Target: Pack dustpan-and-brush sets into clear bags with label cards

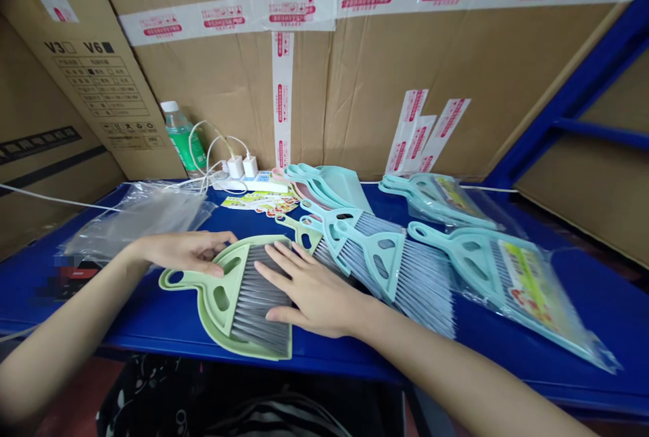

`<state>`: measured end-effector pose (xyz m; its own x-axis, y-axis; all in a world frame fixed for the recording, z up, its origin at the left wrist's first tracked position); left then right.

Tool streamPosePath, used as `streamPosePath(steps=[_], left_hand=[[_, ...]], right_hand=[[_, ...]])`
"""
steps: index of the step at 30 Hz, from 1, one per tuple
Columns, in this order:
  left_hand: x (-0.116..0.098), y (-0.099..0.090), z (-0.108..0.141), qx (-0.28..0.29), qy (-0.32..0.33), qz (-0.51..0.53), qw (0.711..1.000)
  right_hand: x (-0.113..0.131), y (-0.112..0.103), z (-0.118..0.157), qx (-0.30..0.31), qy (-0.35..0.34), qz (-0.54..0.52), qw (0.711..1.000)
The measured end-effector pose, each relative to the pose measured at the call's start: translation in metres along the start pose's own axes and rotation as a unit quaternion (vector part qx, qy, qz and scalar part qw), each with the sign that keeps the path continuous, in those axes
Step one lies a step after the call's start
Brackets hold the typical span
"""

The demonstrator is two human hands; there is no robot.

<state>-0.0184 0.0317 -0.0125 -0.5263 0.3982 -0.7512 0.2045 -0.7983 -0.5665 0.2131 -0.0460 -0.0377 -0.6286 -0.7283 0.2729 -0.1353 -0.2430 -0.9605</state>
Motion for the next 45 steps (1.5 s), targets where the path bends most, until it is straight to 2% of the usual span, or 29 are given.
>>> streamPosePath(steps=[4,10,15,19,22,26,32,39,43,45], left_hand=[[-0.004,-0.002,-0.005,-0.052,-0.003,-0.083,0.995],[-0.002,-0.004,-0.002,-0.05,-0.024,-0.121,0.991],[-0.005,-0.009,0.002,-0.087,-0.081,-0.201,0.972],[-0.011,-0.01,0.0,-0.123,-0.134,-0.27,0.945],[-0.014,-0.009,-0.001,-0.135,-0.147,-0.298,0.933],[-0.014,-0.007,-0.002,-0.13,-0.132,-0.288,0.94],[-0.011,-0.005,-0.003,-0.117,-0.063,-0.258,0.957],[-0.01,-0.006,-0.004,-0.116,-0.039,-0.247,0.961],[-0.012,-0.004,-0.006,-0.114,-0.047,-0.259,0.958],[-0.012,-0.005,-0.009,-0.154,-0.085,-0.304,0.936]], right_hand=[[-0.005,-0.002,0.001,-0.038,-0.01,0.036,0.999],[-0.027,-0.004,0.007,-0.194,0.007,0.164,0.967],[-0.031,-0.003,0.007,-0.24,-0.007,0.223,0.945],[-0.027,-0.005,0.007,-0.247,0.003,0.229,0.942],[-0.026,-0.008,0.009,-0.241,0.022,0.223,0.944],[-0.027,-0.011,0.01,-0.239,0.036,0.222,0.945],[-0.027,-0.011,0.01,-0.226,0.037,0.194,0.954],[-0.036,-0.021,0.016,-0.231,0.043,0.157,0.959],[-0.045,-0.027,0.02,-0.256,0.056,0.154,0.953],[-0.047,-0.027,0.021,-0.254,0.059,0.154,0.953]])
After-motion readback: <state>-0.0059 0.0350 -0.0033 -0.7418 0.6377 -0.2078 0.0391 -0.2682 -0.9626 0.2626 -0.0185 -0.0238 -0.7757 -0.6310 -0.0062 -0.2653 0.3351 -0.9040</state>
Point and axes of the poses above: each hand's wrist, its own z-axis away from the middle knuckle, its own y-axis out of the palm, x = y × z, the point moved 2 cm from there along -z, towards the middle knuckle, and after that the axes turned 4 degrees about -z, right-handed, at the moved point
